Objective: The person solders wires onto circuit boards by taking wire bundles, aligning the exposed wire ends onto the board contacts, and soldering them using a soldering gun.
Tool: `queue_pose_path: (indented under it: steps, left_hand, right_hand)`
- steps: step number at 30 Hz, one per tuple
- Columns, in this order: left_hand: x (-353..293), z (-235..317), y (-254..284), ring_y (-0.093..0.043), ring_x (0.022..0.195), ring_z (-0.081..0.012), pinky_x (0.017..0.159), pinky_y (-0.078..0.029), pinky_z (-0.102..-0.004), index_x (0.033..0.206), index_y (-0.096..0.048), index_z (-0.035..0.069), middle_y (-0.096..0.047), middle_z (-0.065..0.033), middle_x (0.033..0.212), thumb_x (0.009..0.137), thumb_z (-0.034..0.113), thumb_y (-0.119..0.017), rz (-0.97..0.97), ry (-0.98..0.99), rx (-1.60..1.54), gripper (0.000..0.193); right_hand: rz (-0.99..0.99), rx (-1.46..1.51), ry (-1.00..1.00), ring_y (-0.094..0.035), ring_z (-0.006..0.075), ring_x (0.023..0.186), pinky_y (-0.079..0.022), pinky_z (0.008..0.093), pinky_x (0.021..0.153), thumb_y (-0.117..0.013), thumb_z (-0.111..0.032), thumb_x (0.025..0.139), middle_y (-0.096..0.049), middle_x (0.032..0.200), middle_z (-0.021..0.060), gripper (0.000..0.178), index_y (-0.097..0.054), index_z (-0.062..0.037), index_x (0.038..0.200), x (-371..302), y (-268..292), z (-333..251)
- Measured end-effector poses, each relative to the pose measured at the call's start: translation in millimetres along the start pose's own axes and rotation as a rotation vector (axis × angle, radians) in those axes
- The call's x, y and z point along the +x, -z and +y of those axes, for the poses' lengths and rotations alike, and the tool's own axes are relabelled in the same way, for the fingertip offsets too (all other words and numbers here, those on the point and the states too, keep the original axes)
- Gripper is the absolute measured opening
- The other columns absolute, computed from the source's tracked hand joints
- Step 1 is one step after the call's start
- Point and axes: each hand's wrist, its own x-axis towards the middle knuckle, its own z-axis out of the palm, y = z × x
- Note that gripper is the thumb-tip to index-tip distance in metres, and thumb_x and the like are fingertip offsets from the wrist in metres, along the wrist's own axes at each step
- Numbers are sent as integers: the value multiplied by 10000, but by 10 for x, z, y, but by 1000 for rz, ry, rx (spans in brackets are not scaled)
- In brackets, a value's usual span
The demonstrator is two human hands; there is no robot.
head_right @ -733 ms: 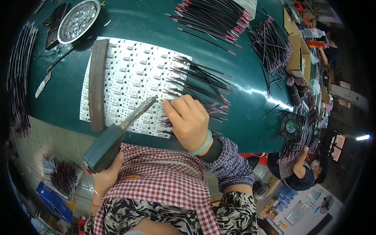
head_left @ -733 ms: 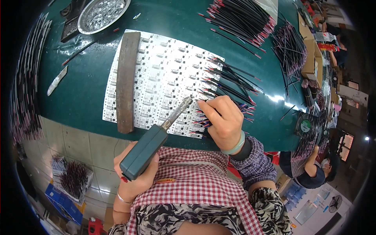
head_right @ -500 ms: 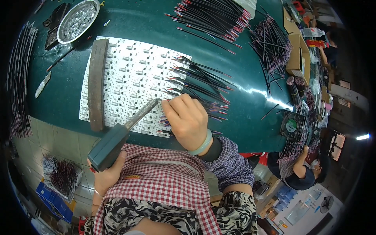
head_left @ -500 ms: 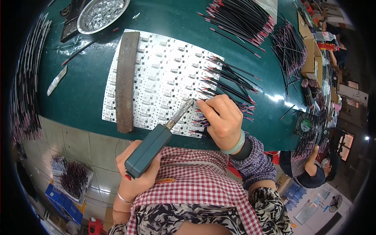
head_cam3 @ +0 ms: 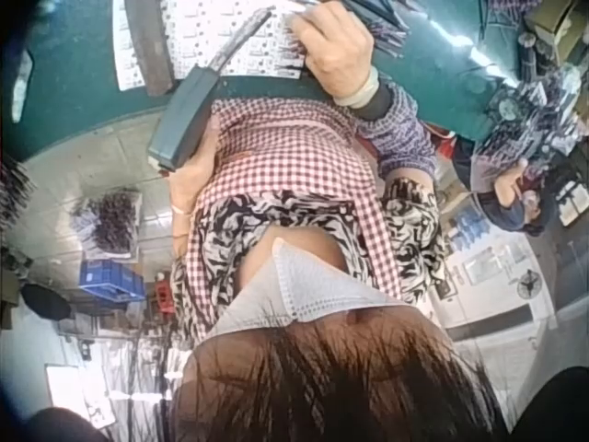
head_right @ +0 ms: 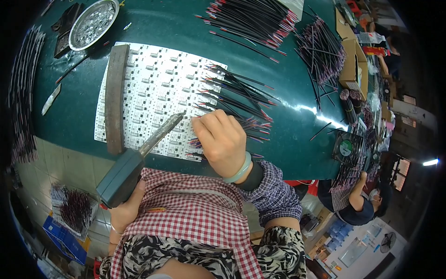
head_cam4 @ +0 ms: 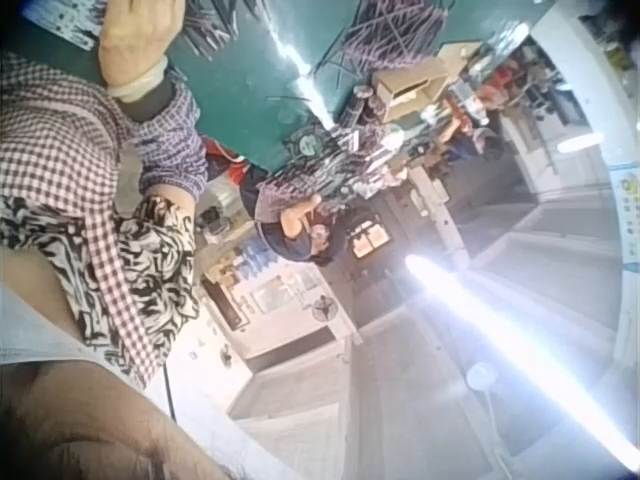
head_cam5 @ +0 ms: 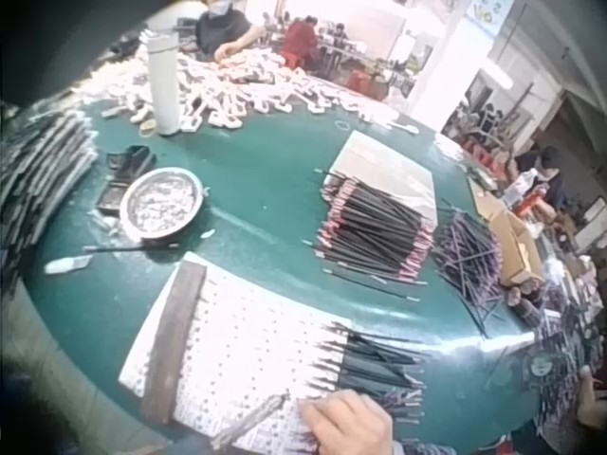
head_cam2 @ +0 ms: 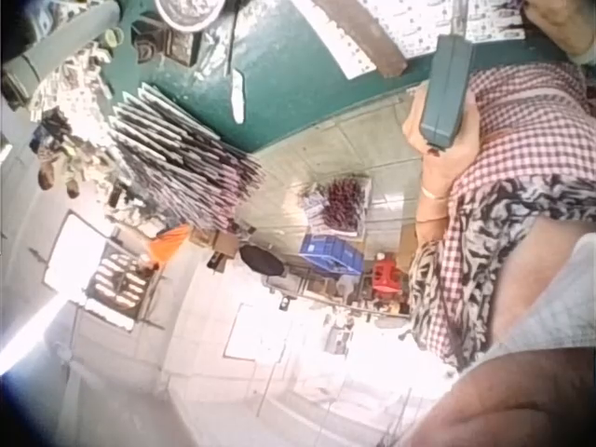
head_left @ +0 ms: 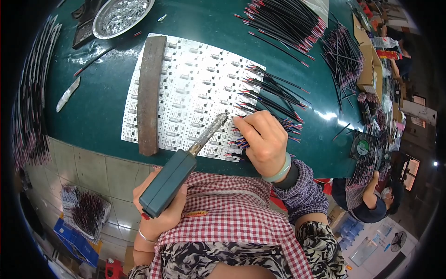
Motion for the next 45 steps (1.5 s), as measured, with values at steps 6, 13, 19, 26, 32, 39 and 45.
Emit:
queue_pose_path:
  steps: [6, 13, 19, 26, 32, 39, 45]
  left_hand:
    - [65, 70, 6, -696, 700, -262, 651, -544, -310, 926, -685, -77, -694, -166, 883, 744, -36, -733, -66, -50, 75, 192]
    - [109, 113, -22, -678, 688, -279, 651, -535, -305, 888, -674, -61, -671, -153, 860, 741, -46, -728, -37, -86, 70, 157]
    - [-25, -31, -21, -667, 670, -278, 622, -519, -303, 912, -684, -60, -659, -147, 826, 742, -27, -735, -39, -57, 31, 181]
    - [-186, -107, -21, -683, 676, -233, 648, -528, -339, 925, -742, 4, -721, -110, 892, 790, 73, -788, 144, -19, 15, 159]
    - [-258, -129, 40, -686, 862, -205, 790, -530, -327, 1082, -714, -18, -725, -107, 1017, 830, 44, -774, 67, 73, -44, 266]
    - [-232, -190, -35, -688, 667, -223, 633, -531, -319, 973, -737, 2, -725, -104, 860, 780, 77, -797, 166, -53, 25, 216]
    - [-178, -138, -5, -676, 665, -210, 588, -515, -290, 960, -720, -33, -682, -117, 819, 774, 20, -763, 66, -11, -29, 198]
  right_hand:
    - [26, 19, 13, -610, 240, 774, -457, 336, 626, -654, -12, 678, -610, 841, 64, 293, -687, 9, 969, -44, -39, 70]
    - [2, -43, 72, -607, 245, 791, -465, 340, 652, -653, -51, 691, -619, 869, 74, 304, -686, 19, 985, -37, -24, 46]
    - [-24, -51, 64, -612, 249, 827, -474, 339, 674, -647, -62, 712, -623, 898, 81, 299, -686, 19, 997, -36, 2, 27]
    - [-15, 102, -5, -603, 234, 806, -467, 333, 624, -711, -2, 683, -616, 896, 92, 368, -705, -12, 1050, -56, 119, 58]
    - [1, 25, -162, -557, 218, 794, -471, 306, 616, -773, 103, 714, -537, 945, 123, 634, -647, -28, 1322, -129, 95, -167]
    - [-75, 43, -64, -577, 249, 774, -496, 340, 653, -631, 84, 695, -549, 886, 102, 588, -635, 40, 1281, -181, 15, -106]
    - [-5, 61, -103, -629, 262, 716, -509, 356, 593, -620, 165, 589, -652, 883, 107, 553, -714, 3, 1110, -218, -4, -182]
